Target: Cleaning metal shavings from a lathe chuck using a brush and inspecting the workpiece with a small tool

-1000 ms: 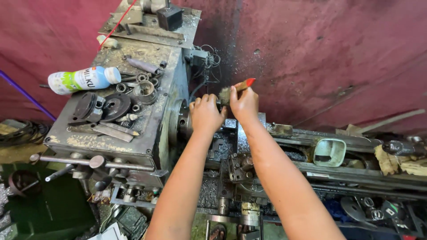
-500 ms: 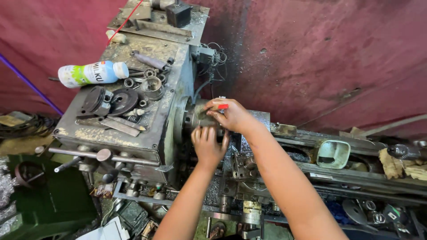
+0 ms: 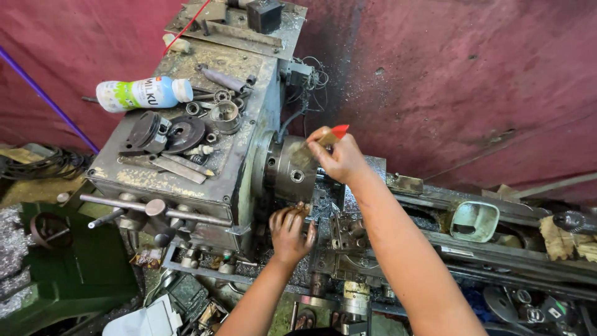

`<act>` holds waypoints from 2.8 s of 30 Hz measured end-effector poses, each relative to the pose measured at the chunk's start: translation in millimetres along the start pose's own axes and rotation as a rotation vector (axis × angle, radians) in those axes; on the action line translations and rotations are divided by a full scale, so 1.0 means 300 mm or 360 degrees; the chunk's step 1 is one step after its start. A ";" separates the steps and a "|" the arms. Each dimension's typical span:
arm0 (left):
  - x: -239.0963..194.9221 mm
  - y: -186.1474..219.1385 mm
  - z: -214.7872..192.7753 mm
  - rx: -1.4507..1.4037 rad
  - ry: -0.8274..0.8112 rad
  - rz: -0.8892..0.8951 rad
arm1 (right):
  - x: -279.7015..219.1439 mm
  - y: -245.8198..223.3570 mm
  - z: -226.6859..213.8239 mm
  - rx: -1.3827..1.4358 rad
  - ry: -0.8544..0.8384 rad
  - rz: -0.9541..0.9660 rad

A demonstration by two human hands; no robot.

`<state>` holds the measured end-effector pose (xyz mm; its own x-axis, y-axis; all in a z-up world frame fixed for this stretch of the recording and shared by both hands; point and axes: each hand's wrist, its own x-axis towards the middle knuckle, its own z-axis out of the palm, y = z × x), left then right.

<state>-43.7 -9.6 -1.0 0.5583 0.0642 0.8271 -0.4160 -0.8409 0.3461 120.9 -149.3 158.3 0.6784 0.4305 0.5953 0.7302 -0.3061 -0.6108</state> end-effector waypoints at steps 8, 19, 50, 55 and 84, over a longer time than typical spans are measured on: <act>0.146 0.049 0.063 -0.0096 -0.0048 0.0110 | 0.034 0.032 0.097 -0.0070 -0.0042 -0.0292; 0.499 0.102 0.111 0.0307 -0.0378 0.0005 | 0.047 0.033 -0.052 -0.0178 0.0538 -0.0018; 0.702 -0.052 0.147 0.0078 -0.0999 -0.0426 | 0.001 0.101 -0.079 -0.0751 0.0743 0.1282; 0.708 -0.057 0.157 0.0149 -0.1013 -0.0444 | 0.025 0.001 -0.067 -0.0525 0.0600 0.1180; 0.745 -0.129 0.076 -0.0807 -0.1002 -0.0699 | 0.001 -0.087 0.001 0.0084 -0.0596 0.0353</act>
<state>113.7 25.1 160.3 0.9665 -0.1072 0.2331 -0.2560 -0.4645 0.8478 102.1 -141.1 174.3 0.7351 0.6405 0.2223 0.5585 -0.3861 -0.7342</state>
